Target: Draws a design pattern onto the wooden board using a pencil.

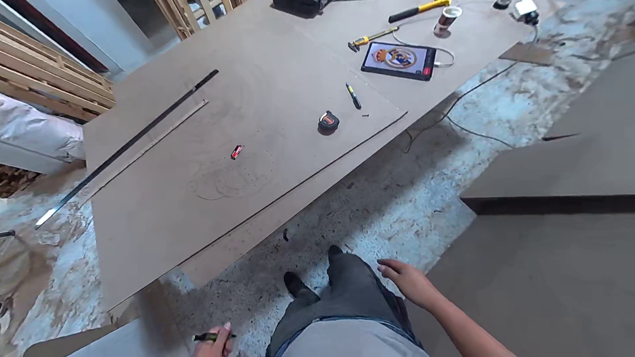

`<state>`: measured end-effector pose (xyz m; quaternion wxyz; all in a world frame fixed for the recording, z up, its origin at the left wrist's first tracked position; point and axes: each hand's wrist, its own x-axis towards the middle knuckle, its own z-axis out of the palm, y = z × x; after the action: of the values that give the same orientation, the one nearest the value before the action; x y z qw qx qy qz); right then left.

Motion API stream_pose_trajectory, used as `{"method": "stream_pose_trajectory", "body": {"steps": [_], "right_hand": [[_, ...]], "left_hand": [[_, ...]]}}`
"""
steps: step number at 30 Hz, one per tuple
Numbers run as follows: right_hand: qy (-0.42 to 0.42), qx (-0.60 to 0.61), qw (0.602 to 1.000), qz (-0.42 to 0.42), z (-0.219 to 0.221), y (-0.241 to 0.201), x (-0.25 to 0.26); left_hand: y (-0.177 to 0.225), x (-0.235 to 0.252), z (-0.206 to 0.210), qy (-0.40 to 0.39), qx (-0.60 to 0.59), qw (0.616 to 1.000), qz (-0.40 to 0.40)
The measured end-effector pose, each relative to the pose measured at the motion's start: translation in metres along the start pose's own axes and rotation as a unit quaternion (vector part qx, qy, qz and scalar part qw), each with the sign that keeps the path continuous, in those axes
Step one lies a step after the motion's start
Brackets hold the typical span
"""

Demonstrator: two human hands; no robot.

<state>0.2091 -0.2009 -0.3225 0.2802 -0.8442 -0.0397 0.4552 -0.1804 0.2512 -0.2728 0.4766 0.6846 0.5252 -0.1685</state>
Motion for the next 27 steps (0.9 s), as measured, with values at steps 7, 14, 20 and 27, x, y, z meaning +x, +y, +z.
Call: {"method": "stream_pose_trajectory", "body": {"steps": [7, 14, 20, 27], "right_hand": [[0.137, -0.031, 0.968, -0.207, -0.1, -0.183, 0.064], [0.19, -0.04, 0.915, -0.354, -0.147, -0.322, 0.238], [0.3, 0.016, 0.865, -0.402, -0.168, -0.355, 0.315], [0.315, 0.086, 0.86, -0.392, -0.17, -0.353, 0.316]], "left_hand": [[0.166, 0.053, -0.005, 0.018, -0.131, 0.98, 0.151], [0.347, 0.163, 0.042, 0.0, -0.265, 0.902, 0.34], [0.482, 0.26, 0.089, 0.01, -0.232, 0.893, 0.386], [0.555, 0.315, 0.114, 0.022, -0.19, 0.859, 0.474]]}}
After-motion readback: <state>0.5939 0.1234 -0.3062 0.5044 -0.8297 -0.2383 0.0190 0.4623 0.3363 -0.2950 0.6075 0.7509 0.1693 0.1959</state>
